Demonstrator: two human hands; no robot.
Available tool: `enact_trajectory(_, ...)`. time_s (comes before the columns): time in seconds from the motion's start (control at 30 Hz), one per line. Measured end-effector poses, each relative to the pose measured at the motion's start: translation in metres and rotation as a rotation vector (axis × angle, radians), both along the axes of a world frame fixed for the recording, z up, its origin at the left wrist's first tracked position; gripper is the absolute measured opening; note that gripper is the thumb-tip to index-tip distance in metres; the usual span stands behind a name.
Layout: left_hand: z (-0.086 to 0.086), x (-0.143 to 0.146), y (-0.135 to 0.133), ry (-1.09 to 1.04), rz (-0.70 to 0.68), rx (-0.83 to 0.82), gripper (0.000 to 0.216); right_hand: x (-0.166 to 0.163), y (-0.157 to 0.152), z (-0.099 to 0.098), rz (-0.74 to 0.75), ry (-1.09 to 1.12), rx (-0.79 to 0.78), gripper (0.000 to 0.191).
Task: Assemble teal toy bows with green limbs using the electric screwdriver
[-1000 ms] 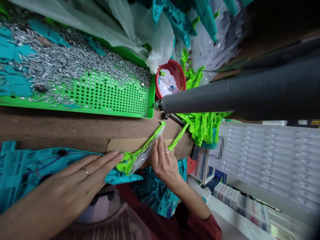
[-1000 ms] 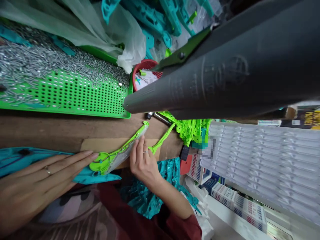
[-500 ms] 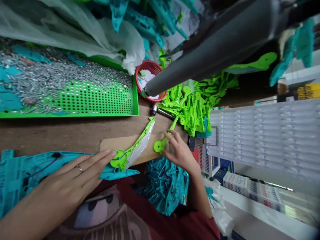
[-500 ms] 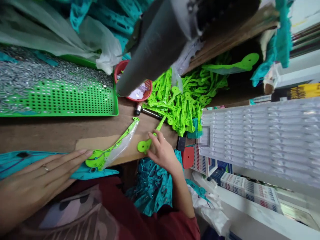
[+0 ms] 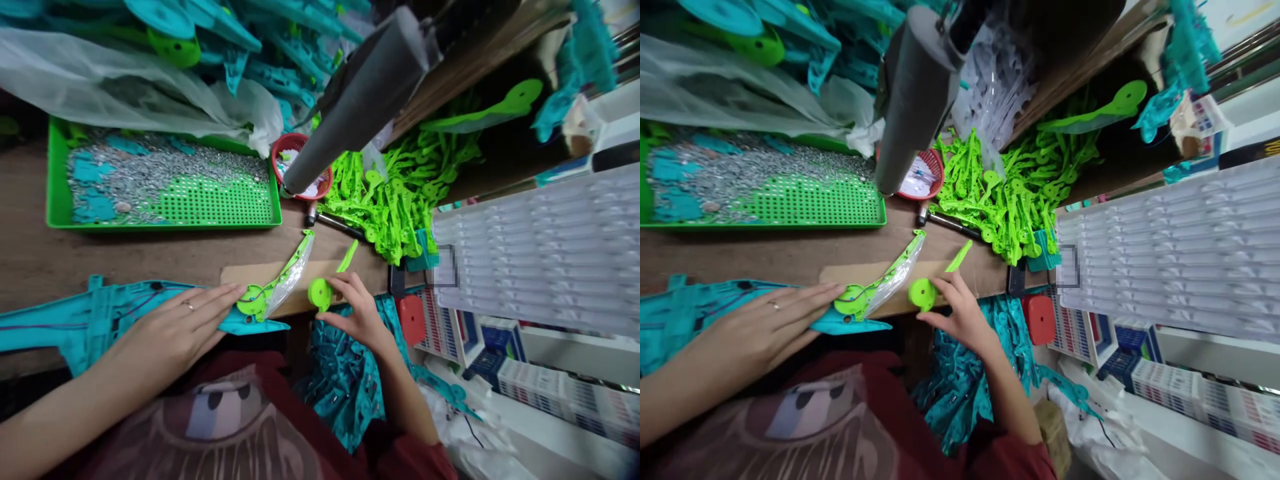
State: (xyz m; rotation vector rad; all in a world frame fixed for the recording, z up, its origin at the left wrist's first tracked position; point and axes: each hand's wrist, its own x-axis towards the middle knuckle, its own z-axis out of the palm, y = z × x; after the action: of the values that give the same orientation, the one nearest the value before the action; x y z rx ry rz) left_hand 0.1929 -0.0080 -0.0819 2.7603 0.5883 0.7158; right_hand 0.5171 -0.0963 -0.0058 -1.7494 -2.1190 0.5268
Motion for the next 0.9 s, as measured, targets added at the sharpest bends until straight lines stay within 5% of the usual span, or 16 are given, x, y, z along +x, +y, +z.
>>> enact_trajectory(0.1,-0.001,-0.001,0.0,-0.015,-0.016,0.002,0.036,-0.042,0.016,0.008,0.102,0.045,0.068,0.063)
enact_trajectory(0.23,-0.003,-0.001,-0.001,-0.008,0.004,-0.019,0.036,-0.075,0.041,-0.002,0.278,-0.012,-0.058,0.058)
enact_trajectory(0.4,0.0,0.001,-0.003,-0.003,0.009,-0.031,0.038,-0.071,0.048,-0.003,0.288,-0.069,-0.182,0.058)
enact_trajectory(0.9,0.001,0.001,-0.005,0.101,-0.051,0.06,0.04,-0.074,0.051,-0.001,0.365,-0.171,-0.21,0.054)
